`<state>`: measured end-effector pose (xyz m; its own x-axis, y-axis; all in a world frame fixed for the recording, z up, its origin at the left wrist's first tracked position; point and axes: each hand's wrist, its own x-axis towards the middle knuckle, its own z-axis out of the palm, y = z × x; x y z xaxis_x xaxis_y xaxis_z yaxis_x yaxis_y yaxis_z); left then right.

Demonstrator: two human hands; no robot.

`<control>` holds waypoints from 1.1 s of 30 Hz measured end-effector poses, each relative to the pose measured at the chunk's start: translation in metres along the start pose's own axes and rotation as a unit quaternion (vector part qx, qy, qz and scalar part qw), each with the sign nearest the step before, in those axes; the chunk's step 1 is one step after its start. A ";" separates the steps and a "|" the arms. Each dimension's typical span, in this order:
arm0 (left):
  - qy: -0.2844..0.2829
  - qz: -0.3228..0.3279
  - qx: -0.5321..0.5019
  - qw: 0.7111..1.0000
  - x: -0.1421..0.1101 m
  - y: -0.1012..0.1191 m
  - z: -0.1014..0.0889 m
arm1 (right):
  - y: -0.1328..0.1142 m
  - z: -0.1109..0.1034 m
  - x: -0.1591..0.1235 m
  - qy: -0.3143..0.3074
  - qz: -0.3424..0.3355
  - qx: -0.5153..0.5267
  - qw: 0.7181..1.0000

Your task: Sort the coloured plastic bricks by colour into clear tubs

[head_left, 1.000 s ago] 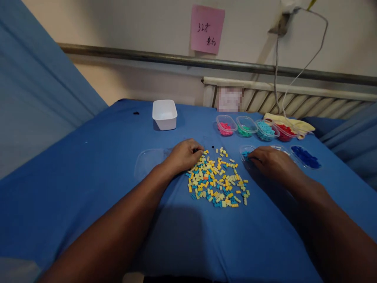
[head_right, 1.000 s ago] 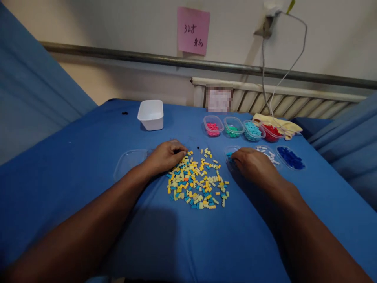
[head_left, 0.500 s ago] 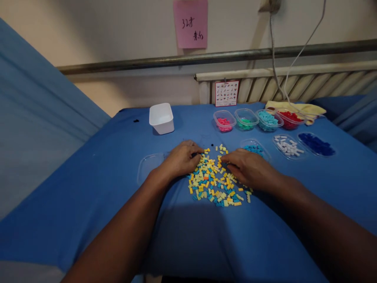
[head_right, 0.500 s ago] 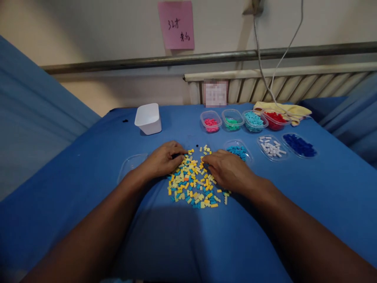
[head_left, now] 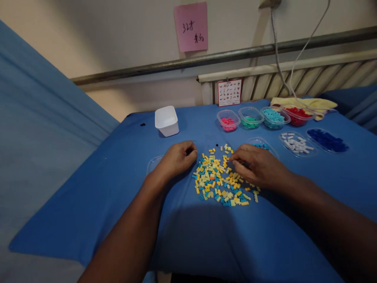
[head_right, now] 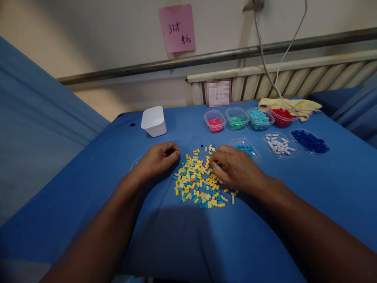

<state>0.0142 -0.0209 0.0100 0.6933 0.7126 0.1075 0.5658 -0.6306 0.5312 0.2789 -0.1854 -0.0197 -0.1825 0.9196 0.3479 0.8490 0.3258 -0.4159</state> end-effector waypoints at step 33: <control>-0.094 0.047 0.030 0.994 0.012 0.020 0.023 | -0.005 0.005 -0.009 -0.052 -0.020 0.008 0.998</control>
<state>0.0446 -0.0321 0.0024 0.8122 0.5833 -0.0069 0.5160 -0.7130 0.4747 0.2741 -0.1942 -0.0250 -0.2679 0.9231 0.2759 0.8322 0.3661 -0.4165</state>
